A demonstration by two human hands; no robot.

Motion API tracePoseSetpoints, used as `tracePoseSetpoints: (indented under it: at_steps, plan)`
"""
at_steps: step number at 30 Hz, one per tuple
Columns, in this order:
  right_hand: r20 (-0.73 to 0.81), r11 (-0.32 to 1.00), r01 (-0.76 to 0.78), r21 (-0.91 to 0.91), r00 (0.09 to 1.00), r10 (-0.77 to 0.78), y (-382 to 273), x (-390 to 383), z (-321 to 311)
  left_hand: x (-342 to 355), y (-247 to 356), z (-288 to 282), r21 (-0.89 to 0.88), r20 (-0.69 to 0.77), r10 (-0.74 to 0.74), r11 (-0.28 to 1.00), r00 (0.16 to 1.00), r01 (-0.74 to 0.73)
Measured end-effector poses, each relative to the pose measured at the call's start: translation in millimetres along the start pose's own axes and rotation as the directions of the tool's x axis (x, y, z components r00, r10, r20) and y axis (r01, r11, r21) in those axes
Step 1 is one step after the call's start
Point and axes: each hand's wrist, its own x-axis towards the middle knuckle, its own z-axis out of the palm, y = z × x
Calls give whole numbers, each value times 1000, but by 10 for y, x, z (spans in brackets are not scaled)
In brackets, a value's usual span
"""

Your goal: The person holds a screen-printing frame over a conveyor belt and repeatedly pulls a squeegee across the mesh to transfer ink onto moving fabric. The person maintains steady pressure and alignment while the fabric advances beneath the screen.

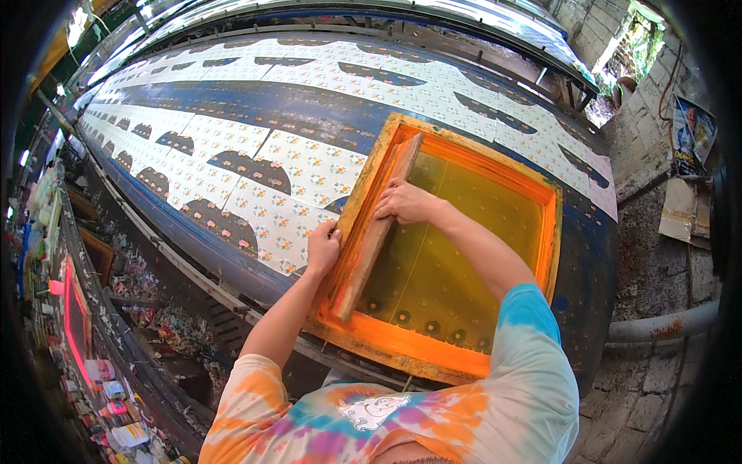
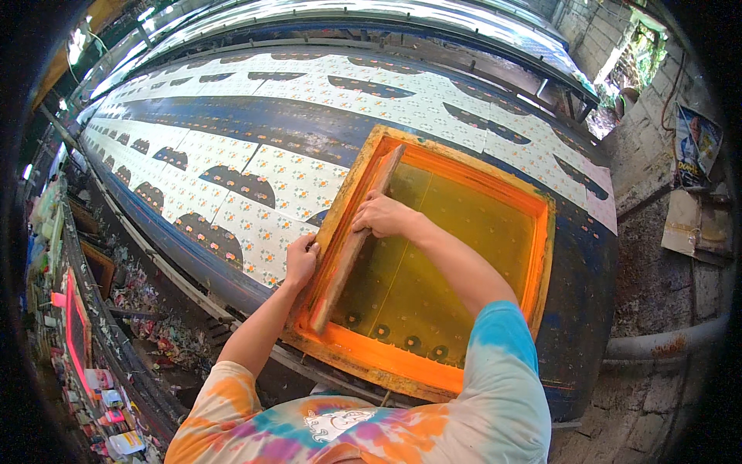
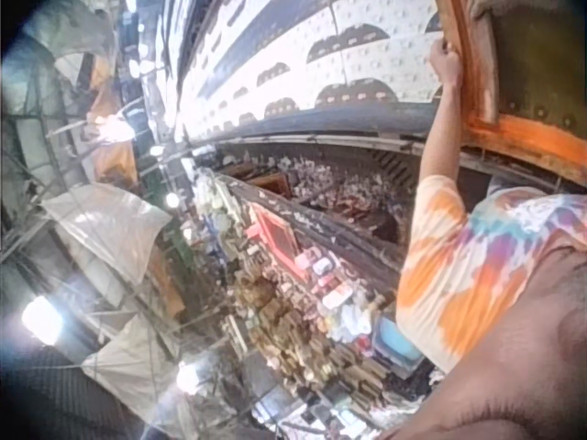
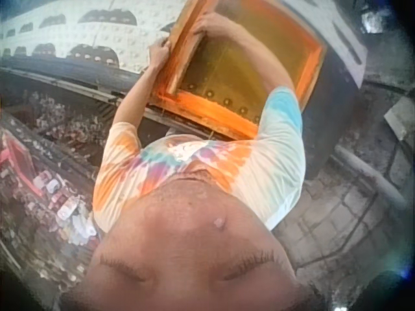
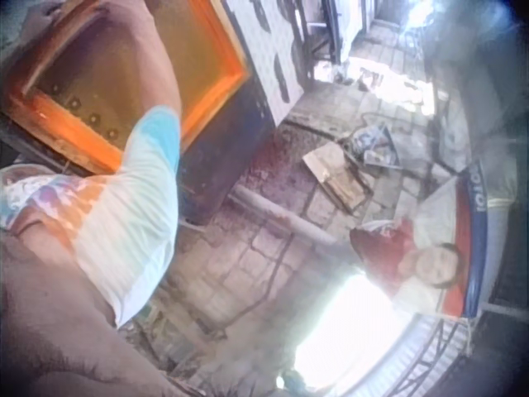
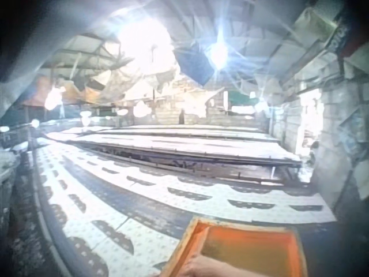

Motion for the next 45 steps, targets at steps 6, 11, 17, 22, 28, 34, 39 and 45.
tracePoseSetpoints:
  at_steps: [6, 11, 17, 22, 28, 34, 39, 45]
  plan:
    - [7, 987, -142, -81, 990, 143, -162, -79, 199, -51, 6, -18, -19, -12, -41, 999, 999, 41]
    - [-71, 988, -151, -25, 986, 148, -206, -582, 245, -57, 103, -57, -55, 1, -66, 996, 998, 66]
    - [1, 986, -168, -3, 986, 168, -349, -1082, 123, -74, 102, -56, -51, -12, -57, 997, 998, 56]
    - [120, 989, -129, -73, 983, 137, -288, -1273, -217, -57, 92, -20, -42, -21, -42, 998, 999, 41]
    - [81, 932, -340, -127, 933, 351, -582, -1344, -644, -54, 19, 9, -57, -31, -56, 997, 998, 55]
    - [119, 764, -645, -25, 757, 643, -1101, -1630, -832, -11, -192, -9, -139, 3, -84, 987, 996, 84]
    - [56, 594, -803, 36, 596, 801, -1508, -2019, -687, -5, -58, 26, -192, 37, -95, 976, 995, 100]
    - [131, 480, -876, 44, 481, 867, -2310, -1971, -621, 20, -44, 11, -103, 13, -30, 994, 999, 31]
